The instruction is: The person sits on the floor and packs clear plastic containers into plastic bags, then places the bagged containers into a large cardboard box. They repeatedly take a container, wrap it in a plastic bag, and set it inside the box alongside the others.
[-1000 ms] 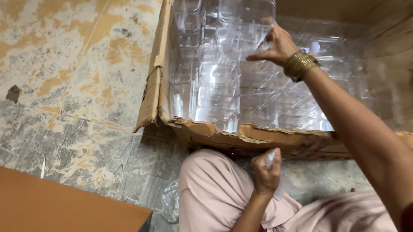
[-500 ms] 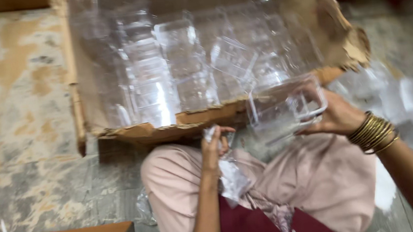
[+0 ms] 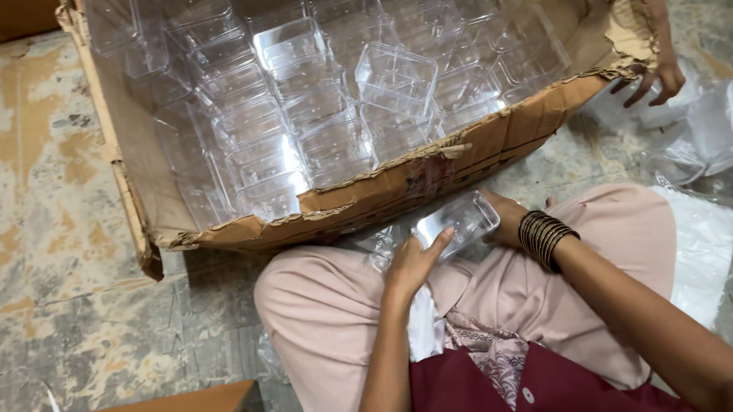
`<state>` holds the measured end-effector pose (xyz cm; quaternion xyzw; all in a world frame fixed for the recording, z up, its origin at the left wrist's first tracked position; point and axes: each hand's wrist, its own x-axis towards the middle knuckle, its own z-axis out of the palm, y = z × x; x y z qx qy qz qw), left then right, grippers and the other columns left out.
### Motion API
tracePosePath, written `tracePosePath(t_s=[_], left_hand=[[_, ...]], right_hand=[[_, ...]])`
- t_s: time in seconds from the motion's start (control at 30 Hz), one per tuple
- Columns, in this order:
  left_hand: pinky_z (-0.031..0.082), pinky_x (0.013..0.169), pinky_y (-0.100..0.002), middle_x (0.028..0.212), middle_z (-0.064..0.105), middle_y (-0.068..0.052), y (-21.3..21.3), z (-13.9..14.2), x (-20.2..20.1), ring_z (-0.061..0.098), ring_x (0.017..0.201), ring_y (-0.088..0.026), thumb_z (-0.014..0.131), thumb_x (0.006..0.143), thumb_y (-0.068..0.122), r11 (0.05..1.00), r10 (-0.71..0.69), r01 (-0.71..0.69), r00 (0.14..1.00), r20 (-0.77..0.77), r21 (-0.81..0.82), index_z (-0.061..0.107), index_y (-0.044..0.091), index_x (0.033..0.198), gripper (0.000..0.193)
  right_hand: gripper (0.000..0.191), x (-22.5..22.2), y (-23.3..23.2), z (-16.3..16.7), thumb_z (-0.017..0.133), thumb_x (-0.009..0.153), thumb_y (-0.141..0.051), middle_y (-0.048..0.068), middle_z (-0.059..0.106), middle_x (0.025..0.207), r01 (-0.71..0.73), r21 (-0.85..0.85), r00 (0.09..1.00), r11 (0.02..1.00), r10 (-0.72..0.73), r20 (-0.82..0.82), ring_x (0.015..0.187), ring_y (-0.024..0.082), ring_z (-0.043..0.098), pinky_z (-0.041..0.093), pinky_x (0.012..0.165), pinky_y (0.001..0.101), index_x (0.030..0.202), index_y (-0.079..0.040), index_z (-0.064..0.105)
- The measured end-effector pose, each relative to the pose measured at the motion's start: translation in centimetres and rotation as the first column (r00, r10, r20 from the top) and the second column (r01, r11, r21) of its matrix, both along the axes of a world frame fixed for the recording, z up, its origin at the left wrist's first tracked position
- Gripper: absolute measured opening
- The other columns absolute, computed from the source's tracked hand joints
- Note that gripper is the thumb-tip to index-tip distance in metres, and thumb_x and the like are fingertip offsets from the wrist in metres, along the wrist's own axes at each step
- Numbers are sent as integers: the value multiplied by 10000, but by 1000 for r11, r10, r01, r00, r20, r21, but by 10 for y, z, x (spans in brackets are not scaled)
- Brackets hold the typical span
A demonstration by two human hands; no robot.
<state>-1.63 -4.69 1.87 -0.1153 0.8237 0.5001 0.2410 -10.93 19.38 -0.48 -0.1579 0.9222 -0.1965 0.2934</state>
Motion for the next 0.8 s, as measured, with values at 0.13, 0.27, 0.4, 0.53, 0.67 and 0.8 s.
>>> tracePosePath(t_s=[0.13, 0.27, 0.4, 0.53, 0.67, 0.8], left_hand=[[525, 928, -463, 963, 710, -366, 3, -13, -10, 736, 995, -431, 558, 784, 802, 999, 13, -12, 1000, -8, 34, 684, -149, 899, 967], [523, 949, -467, 1060, 682, -375, 8, -24, -15, 697, 1072, -440, 559, 783, 833, 999, 13, -12, 1000, -10, 49, 663, -145, 1047, 1018], [523, 976, -468, 1159, 655, -380, 16, -26, -20, 670, 1130, -443, 510, 761, 879, 998, -59, 59, 998, 19, 5, 670, -144, 1126, 1098], [523, 981, -473, 1175, 672, -368, 18, -21, -21, 674, 1131, -444, 474, 740, 919, 997, -82, 82, 997, -2, -2, 688, -130, 1151, 1146], [547, 946, -469, 1165, 687, -341, 9, -21, -23, 700, 1101, -426, 451, 745, 926, 991, -130, 127, 990, 61, 42, 644, -134, 1206, 1172], [534, 936, -476, 1201, 675, -323, 4, -33, -26, 684, 1115, -416, 447, 726, 959, 983, -157, 156, 988, 5, 94, 649, -130, 1225, 1215]], right_hand=[[787, -5, 7, -7, 734, 780, -36, 129, 612, 1399, 19, 265, 997, 964, -40, 71, 1287, 353, 581, 342, 1006, 663, 1473, -174, 389], [604, -12, 4, 62, 821, 822, -170, 212, 636, 1339, -142, 613, 990, 777, 127, 68, 1235, 344, 638, 536, 1051, 410, 1346, -50, 544], [331, -22, -34, 183, 675, 964, -374, 82, 745, 1197, -124, 468, 989, 875, 146, -9, 1083, 263, 726, 571, 977, 396, 1251, -210, 694], [378, -68, -131, 242, 641, 947, -402, 78, 778, 1125, -413, -12, 871, 911, 390, -299, 958, 232, 778, 612, 883, 391, 1229, -154, 679], [617, -164, -266, 222, 721, 907, -422, 179, 639, 1349, -621, 7, 681, 784, 544, -490, 1072, 302, 694, 585, 881, 448, 1372, -68, 525], [818, -252, -380, 200, 814, 880, -406, 258, 429, 1505, -542, 21, 622, 840, 418, -662, 1331, 417, 489, 453, 1093, 517, 1530, -95, 426]])
